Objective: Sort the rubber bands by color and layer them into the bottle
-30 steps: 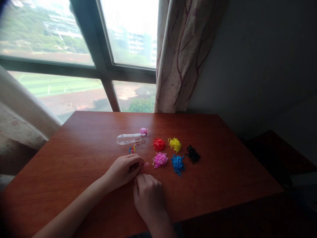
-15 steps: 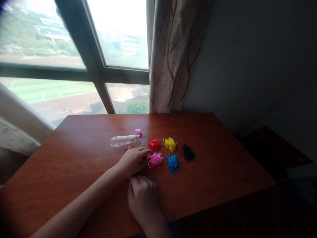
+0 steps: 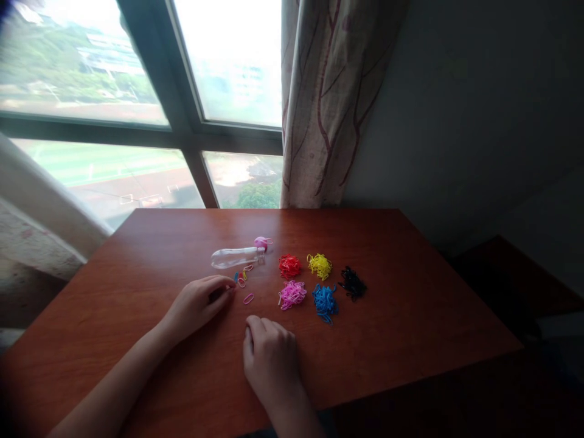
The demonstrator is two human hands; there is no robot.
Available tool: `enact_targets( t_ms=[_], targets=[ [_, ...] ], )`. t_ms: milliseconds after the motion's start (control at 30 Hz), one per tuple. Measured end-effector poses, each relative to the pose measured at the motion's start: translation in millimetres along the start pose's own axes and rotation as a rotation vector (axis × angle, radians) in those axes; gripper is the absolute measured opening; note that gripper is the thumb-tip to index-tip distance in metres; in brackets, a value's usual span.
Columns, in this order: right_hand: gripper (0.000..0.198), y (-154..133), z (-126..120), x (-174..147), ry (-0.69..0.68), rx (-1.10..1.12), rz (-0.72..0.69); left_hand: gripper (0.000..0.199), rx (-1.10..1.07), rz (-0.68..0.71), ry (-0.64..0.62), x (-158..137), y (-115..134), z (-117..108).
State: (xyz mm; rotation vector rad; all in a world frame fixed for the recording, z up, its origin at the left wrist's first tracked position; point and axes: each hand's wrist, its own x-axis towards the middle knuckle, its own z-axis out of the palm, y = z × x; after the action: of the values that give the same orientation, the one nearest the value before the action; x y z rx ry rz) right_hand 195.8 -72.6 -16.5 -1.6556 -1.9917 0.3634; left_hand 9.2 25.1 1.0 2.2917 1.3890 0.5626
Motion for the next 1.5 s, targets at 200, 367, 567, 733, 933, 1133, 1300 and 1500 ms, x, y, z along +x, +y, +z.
enact_targets(
  t_ms=[200, 367, 567, 733, 933, 1133, 1300, 1500],
  targets=[
    [0.006, -6, 2, 14, 0.014, -0.121, 0.126, 0.020, 0.107, 0.011, -0.065, 0, 9, 4],
    [0.013, -13, 5, 34, -0.016, -0.139, 0.210, 0.019, 0.127, 0.021, -0.069, -1, 11, 6],
    [0.007, -16, 12, 51, -0.025, -0.174, 0.164, 0.019, 0.131, -0.007, -0.029, -3, 10, 7],
    [0.008, -11, 15, 50, -0.001, -0.188, 0.117, 0.018, 0.133, -0.032, -0.027, -3, 9, 6],
    [0.008, -8, 16, 45, 0.026, -0.157, 0.097, 0.018, 0.156, -0.073, -0.026, -2, 10, 6],
    [0.009, -5, 15, 41, 0.063, -0.071, 0.082, 0.016, 0.154, -0.059, -0.068, -1, 11, 4],
    [0.013, -1, 12, 28, 0.129, 0.056, 0.103, 0.014, 0.166, -0.035, -0.093, 0, 13, 1],
    [0.019, 21, -11, 15, 0.214, 0.139, 0.167, 0.015, 0.144, -0.021, -0.098, -1, 13, 1]
  ],
)
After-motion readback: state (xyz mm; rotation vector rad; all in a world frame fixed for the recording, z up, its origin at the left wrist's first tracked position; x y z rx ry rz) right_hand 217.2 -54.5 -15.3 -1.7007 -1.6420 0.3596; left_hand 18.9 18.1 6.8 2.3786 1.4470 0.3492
